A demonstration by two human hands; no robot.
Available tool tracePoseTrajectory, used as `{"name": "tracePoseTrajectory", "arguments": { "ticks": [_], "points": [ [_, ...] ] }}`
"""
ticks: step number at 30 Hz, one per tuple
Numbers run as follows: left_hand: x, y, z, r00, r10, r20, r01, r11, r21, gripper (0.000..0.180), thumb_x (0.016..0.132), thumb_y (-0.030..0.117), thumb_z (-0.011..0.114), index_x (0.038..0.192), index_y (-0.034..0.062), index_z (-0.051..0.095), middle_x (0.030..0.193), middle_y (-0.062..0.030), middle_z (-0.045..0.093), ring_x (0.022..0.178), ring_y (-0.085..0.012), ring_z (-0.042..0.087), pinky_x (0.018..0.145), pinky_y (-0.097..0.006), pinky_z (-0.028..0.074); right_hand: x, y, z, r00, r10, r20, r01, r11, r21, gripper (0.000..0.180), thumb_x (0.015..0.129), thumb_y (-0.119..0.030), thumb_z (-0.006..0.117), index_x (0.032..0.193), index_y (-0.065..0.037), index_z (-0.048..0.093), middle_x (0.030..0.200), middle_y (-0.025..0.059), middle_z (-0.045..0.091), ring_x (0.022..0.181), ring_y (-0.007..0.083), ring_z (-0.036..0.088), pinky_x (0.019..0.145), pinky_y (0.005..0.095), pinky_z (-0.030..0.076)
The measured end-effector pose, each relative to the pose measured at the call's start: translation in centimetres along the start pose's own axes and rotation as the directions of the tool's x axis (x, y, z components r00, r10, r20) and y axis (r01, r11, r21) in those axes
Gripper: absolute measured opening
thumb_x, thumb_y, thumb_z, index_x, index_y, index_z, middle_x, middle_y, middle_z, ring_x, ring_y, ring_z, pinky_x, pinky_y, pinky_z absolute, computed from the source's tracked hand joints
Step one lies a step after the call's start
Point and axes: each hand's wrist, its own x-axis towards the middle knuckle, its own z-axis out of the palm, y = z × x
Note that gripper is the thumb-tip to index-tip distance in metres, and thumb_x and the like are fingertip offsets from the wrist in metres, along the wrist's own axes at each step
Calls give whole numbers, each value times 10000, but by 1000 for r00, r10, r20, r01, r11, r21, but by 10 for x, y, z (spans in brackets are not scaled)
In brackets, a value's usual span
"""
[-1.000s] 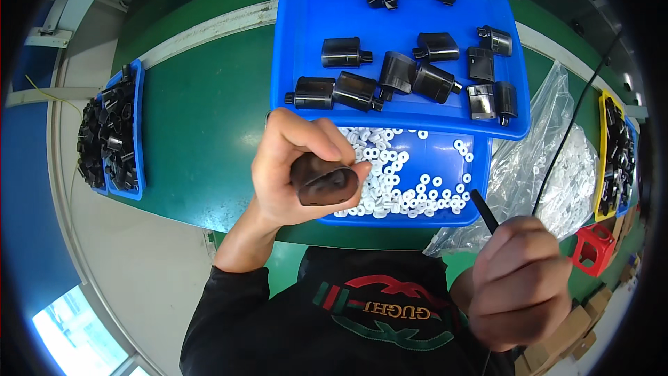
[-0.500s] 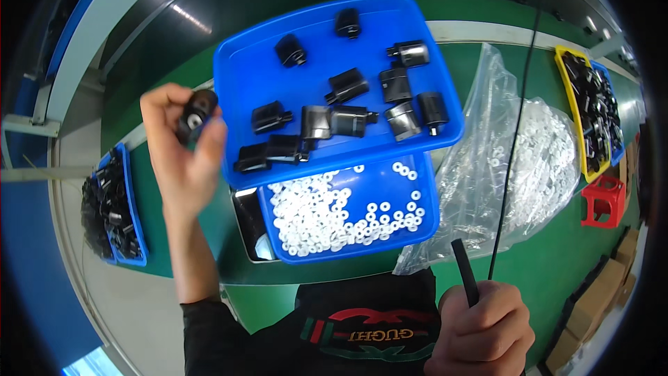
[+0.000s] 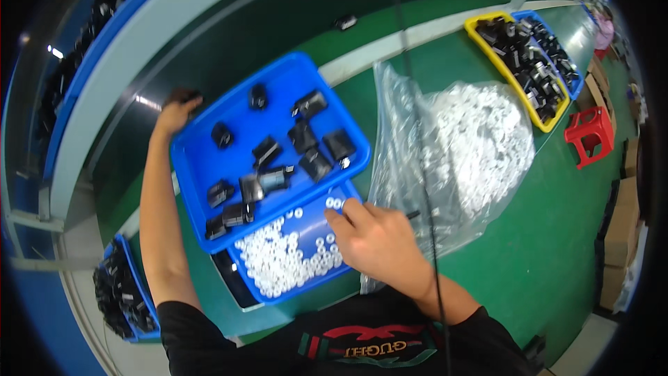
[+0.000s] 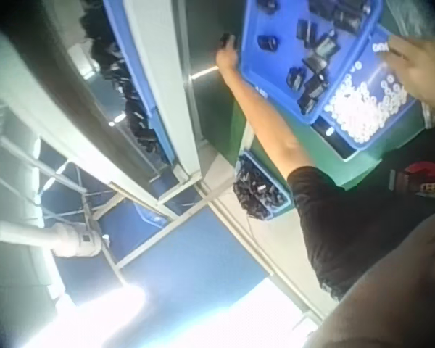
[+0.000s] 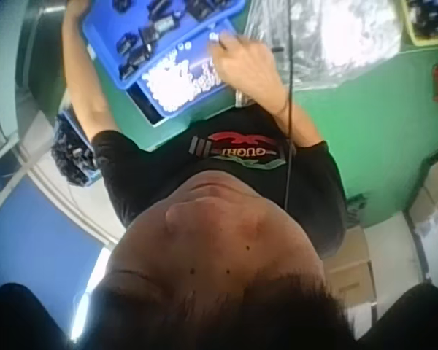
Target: The person repeatedly picks up black cylindrical components and small white washers from blue trays. They insert the washers into the components by hand and place the assembled units back into the tray. The process is repetitive and performed at a steady pace.
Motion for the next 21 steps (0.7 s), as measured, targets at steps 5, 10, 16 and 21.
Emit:
{"name": "tracePoseTrajectory", "arguments": {
  "ticks": [5, 10, 16, 21],
  "points": [
    [25, -10, 7, 982, 0, 189, -31, 987, 159, 482, 887, 394, 664, 1165, 0, 670, 1151, -214, 661, 1081, -400, 621, 932, -427, 487, -2, 6, 19, 990, 133, 53, -119, 971, -206, 315, 738, -92, 617, 1027, 29, 653, 826, 73, 542, 583, 174, 630, 492, 293, 507],
    [-15, 43, -2, 964, 91, -249, -30, 970, 239, 341, 918, 308, 629, 1088, 20, 696, 1068, -205, 676, 1034, -396, 629, 895, -446, 493, 7, 3, 34, 993, 107, 50, -89, 957, -276, 307, 720, -108, 617, 986, 41, 647, 806, 70, 542, 534, 149, 591, 439, 284, 478],
    [-103, 163, 4, 967, 186, -174, -145, 964, 223, 236, 860, 254, 700, 1011, 73, 710, 962, -129, 628, 822, -308, 674, 748, -415, 543, 11, -7, 46, 983, 172, 65, -127, 892, -433, 303, 728, -143, 624, 971, 34, 655, 830, 74, 524, 497, 134, 542, 409, 276, 453],
    [-123, 153, 10, 992, 118, -53, -107, 977, 185, 325, 839, 264, 725, 1091, 61, 697, 1136, -142, 578, 872, -328, 664, 803, -427, 542, 10, -12, 53, 984, 137, 110, -82, 910, -406, 320, 732, -116, 621, 1011, 35, 654, 837, 74, 519, 515, 161, 555, 473, 293, 501]
  ]
}}
